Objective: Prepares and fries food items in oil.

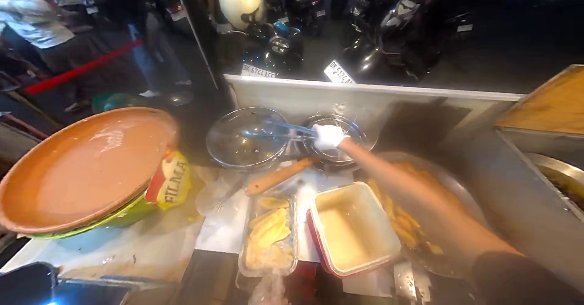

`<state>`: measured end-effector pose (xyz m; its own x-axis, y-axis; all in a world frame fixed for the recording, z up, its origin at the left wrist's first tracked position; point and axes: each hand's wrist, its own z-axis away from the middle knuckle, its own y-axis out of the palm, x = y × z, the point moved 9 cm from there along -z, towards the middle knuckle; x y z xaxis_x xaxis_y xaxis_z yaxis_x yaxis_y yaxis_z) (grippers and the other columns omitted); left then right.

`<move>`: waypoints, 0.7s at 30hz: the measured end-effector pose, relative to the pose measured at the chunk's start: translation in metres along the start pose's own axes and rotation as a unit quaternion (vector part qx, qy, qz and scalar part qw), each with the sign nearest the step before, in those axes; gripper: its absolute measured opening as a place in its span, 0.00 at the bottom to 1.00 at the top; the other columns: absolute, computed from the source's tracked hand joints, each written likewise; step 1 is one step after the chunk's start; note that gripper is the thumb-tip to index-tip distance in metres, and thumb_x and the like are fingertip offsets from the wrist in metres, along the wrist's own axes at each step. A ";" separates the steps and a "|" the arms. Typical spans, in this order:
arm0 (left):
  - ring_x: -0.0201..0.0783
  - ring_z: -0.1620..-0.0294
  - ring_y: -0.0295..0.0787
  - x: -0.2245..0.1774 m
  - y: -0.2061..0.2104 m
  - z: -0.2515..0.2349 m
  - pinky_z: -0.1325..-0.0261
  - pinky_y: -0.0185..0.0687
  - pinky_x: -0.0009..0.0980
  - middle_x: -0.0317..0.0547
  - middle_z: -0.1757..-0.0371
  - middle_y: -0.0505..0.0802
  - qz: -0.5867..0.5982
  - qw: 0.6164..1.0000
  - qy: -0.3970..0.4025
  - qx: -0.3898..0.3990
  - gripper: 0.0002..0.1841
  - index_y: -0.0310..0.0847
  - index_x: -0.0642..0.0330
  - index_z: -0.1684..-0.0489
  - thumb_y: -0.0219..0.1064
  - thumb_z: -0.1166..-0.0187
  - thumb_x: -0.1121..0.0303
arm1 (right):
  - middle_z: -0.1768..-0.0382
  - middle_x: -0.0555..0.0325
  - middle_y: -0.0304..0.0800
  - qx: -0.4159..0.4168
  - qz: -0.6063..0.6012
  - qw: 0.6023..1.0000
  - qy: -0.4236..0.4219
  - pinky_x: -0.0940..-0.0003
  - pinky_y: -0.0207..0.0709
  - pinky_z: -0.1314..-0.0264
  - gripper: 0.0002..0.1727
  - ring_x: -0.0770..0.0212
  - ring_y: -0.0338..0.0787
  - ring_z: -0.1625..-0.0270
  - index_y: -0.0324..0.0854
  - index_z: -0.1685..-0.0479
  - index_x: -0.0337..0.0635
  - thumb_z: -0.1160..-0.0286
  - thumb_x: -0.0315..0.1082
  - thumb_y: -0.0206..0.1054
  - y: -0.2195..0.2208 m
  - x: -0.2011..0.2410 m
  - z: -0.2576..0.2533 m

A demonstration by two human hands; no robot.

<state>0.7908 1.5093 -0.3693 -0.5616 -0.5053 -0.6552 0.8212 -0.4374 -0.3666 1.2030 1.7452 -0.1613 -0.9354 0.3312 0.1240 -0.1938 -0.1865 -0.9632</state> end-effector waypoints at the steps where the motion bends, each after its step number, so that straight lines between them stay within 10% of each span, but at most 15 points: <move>1: 0.47 0.65 0.96 -0.024 0.003 0.011 0.56 0.95 0.49 0.54 0.58 0.95 0.025 0.999 0.037 -0.017 0.24 0.85 0.66 0.42 0.57 0.10 0.52 | 0.48 0.44 0.92 -0.030 -0.050 0.998 0.005 0.30 0.82 0.48 0.32 0.39 0.92 0.45 0.79 0.31 0.53 0.39 0.51 0.75 0.000 -0.026 0.019; 3: 0.49 0.59 0.97 -0.081 0.023 0.027 0.53 0.95 0.53 0.55 0.53 0.95 0.025 0.994 0.101 -0.042 0.24 0.82 0.64 0.35 0.64 0.15 0.52 | 0.44 0.47 0.92 -0.058 -0.188 0.980 0.021 0.33 0.83 0.43 0.38 0.44 0.92 0.43 0.76 0.26 0.56 0.38 0.59 0.80 -0.004 -0.067 0.073; 8: 0.57 0.32 0.85 -0.159 0.097 0.013 0.27 0.76 0.61 0.60 0.38 0.91 -0.154 0.972 0.162 -0.072 0.33 0.82 0.62 0.32 0.75 0.30 0.47 | 0.47 0.53 0.88 -0.073 -0.566 0.821 0.017 0.62 0.89 0.51 0.34 0.61 0.91 0.55 0.70 0.21 0.48 0.28 0.41 0.75 0.010 -0.120 0.209; 12: 0.64 0.35 0.84 -0.153 0.096 0.031 0.29 0.75 0.62 0.70 0.40 0.88 -0.108 0.959 0.228 -0.127 0.25 0.83 0.73 0.39 0.76 0.31 0.64 | 0.50 0.45 0.92 -0.107 -0.669 0.735 0.041 0.56 0.92 0.46 0.28 0.50 0.95 0.52 0.79 0.35 0.37 0.39 0.37 0.76 0.033 -0.166 0.274; 17: 0.60 0.51 0.89 -0.115 0.097 0.074 0.43 0.85 0.56 0.72 0.48 0.89 -0.029 0.923 0.334 -0.190 0.26 0.81 0.79 0.44 0.76 0.39 0.69 | 0.68 0.59 0.88 -0.242 -0.646 0.712 0.130 0.64 0.89 0.66 0.37 0.63 0.89 0.71 0.77 0.25 0.50 0.44 0.36 0.78 0.059 -0.251 0.361; 21: 0.58 0.47 0.88 -0.094 0.105 0.076 0.39 0.83 0.52 0.73 0.48 0.88 0.007 0.915 0.350 -0.201 0.28 0.77 0.82 0.41 0.73 0.37 0.68 | 0.84 0.66 0.74 -0.270 -0.654 0.671 0.222 0.73 0.78 0.84 0.19 0.69 0.76 0.87 0.77 0.43 0.51 0.17 0.54 0.61 0.096 -0.324 0.416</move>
<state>0.9219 1.4549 -0.2961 -0.4633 0.1530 -0.8729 0.8781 -0.0535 -0.4754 1.3648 1.2355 -0.1944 0.1326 0.1499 0.9798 -0.5153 0.8548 -0.0611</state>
